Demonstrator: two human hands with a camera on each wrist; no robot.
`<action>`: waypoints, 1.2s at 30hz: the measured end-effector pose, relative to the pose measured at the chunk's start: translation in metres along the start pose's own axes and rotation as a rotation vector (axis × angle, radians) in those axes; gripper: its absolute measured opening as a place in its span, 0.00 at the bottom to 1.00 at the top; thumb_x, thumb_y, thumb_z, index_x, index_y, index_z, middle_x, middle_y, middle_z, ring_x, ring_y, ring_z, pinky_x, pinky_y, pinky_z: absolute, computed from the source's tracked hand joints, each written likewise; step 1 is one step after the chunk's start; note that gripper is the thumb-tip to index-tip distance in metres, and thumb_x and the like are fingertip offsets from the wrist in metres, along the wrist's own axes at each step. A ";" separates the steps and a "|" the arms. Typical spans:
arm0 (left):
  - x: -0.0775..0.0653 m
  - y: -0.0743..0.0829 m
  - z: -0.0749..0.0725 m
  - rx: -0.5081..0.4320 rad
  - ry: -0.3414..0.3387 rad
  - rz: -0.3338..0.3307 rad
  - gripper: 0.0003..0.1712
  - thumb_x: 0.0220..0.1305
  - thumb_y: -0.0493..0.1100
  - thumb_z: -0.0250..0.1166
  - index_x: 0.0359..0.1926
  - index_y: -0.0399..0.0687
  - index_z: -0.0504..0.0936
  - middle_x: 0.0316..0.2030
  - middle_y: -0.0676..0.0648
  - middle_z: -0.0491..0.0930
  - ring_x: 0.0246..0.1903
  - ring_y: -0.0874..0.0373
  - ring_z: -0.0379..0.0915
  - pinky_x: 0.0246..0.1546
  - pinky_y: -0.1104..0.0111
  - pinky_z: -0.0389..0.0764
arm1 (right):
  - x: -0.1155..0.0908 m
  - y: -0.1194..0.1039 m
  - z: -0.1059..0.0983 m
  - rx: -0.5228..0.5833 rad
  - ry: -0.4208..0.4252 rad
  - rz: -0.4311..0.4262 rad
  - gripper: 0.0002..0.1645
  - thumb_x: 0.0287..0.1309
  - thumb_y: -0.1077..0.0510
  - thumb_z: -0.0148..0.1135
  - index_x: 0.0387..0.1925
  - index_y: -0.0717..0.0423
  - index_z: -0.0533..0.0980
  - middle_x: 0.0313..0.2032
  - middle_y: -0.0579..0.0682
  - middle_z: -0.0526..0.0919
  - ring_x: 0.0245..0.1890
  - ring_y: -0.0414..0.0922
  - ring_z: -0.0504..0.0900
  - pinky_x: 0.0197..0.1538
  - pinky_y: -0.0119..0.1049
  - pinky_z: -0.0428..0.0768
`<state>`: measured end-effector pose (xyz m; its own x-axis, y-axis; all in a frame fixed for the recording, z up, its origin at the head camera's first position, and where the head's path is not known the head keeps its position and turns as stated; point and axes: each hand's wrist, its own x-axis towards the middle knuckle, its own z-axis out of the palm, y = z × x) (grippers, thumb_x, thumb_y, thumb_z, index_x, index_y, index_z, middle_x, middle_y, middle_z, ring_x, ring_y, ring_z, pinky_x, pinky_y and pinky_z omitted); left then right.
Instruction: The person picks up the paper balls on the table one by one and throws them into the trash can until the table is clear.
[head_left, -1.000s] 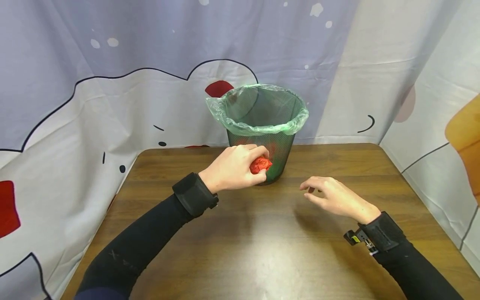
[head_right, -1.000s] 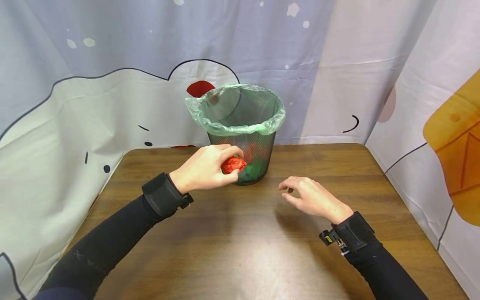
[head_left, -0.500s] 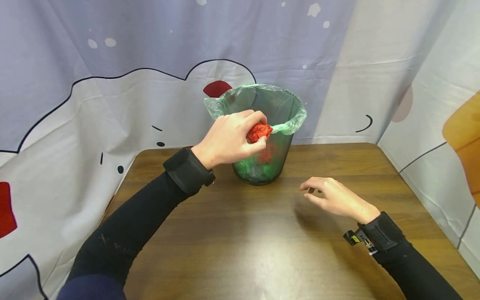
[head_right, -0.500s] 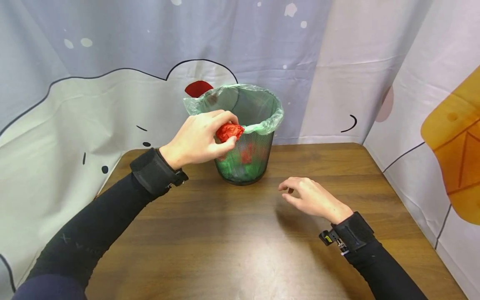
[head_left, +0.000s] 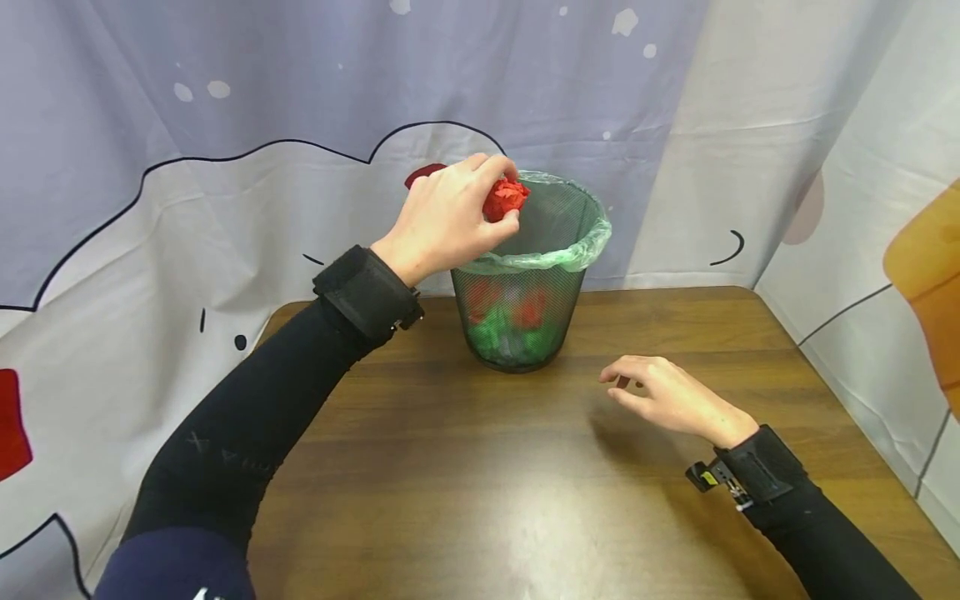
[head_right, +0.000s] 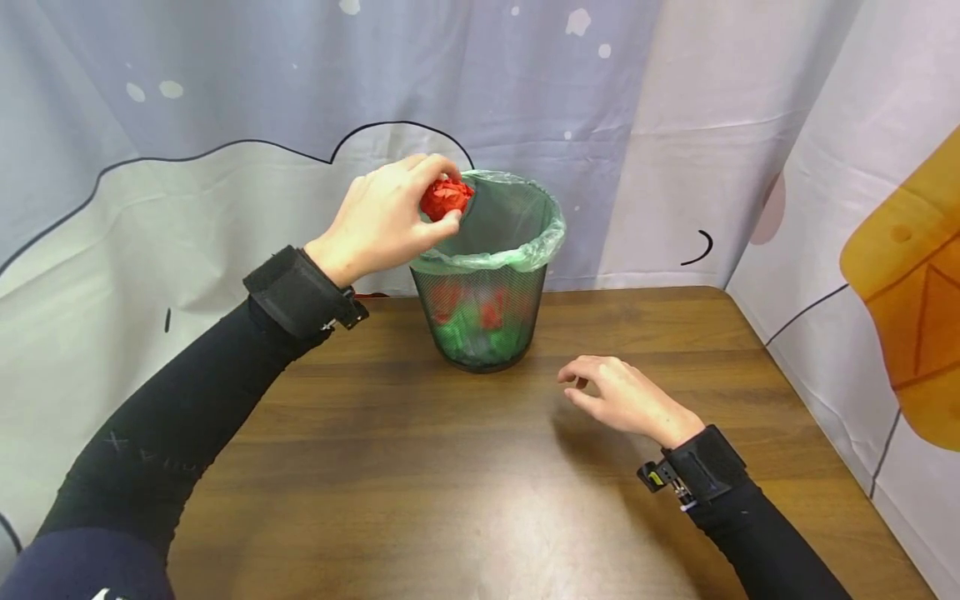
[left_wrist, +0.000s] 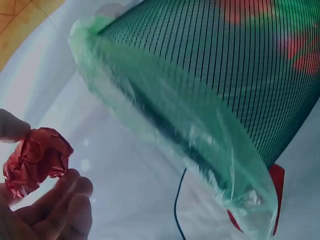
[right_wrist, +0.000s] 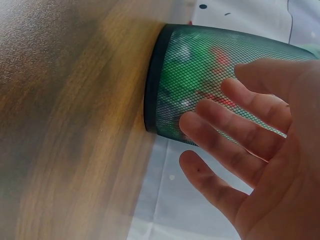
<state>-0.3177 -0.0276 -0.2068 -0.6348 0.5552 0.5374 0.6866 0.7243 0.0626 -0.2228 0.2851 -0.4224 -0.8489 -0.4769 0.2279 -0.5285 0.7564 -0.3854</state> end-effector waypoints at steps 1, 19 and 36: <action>0.003 -0.001 -0.002 0.005 -0.013 -0.018 0.21 0.60 0.52 0.60 0.55 0.56 0.76 0.44 0.53 0.79 0.37 0.58 0.75 0.34 0.59 0.78 | 0.000 0.000 0.000 0.000 0.001 0.000 0.11 0.66 0.57 0.64 0.49 0.48 0.82 0.45 0.46 0.86 0.42 0.39 0.83 0.46 0.47 0.82; 0.045 -0.016 -0.013 0.019 -0.177 -0.191 0.26 0.63 0.56 0.57 0.62 0.60 0.73 0.50 0.54 0.79 0.44 0.54 0.76 0.44 0.58 0.75 | 0.000 0.003 0.009 0.010 0.016 -0.005 0.11 0.66 0.57 0.64 0.48 0.49 0.82 0.43 0.42 0.86 0.41 0.39 0.83 0.46 0.46 0.82; 0.026 -0.030 0.006 0.001 -0.150 -0.199 0.24 0.68 0.57 0.56 0.62 0.59 0.75 0.55 0.53 0.79 0.53 0.55 0.76 0.49 0.53 0.77 | -0.001 0.006 0.013 0.006 0.023 -0.007 0.11 0.65 0.58 0.64 0.49 0.48 0.82 0.43 0.43 0.86 0.41 0.38 0.83 0.45 0.41 0.81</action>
<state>-0.3575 -0.0326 -0.1995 -0.8032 0.4560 0.3832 0.5423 0.8260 0.1536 -0.2246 0.2846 -0.4368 -0.8451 -0.4719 0.2513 -0.5346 0.7501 -0.3892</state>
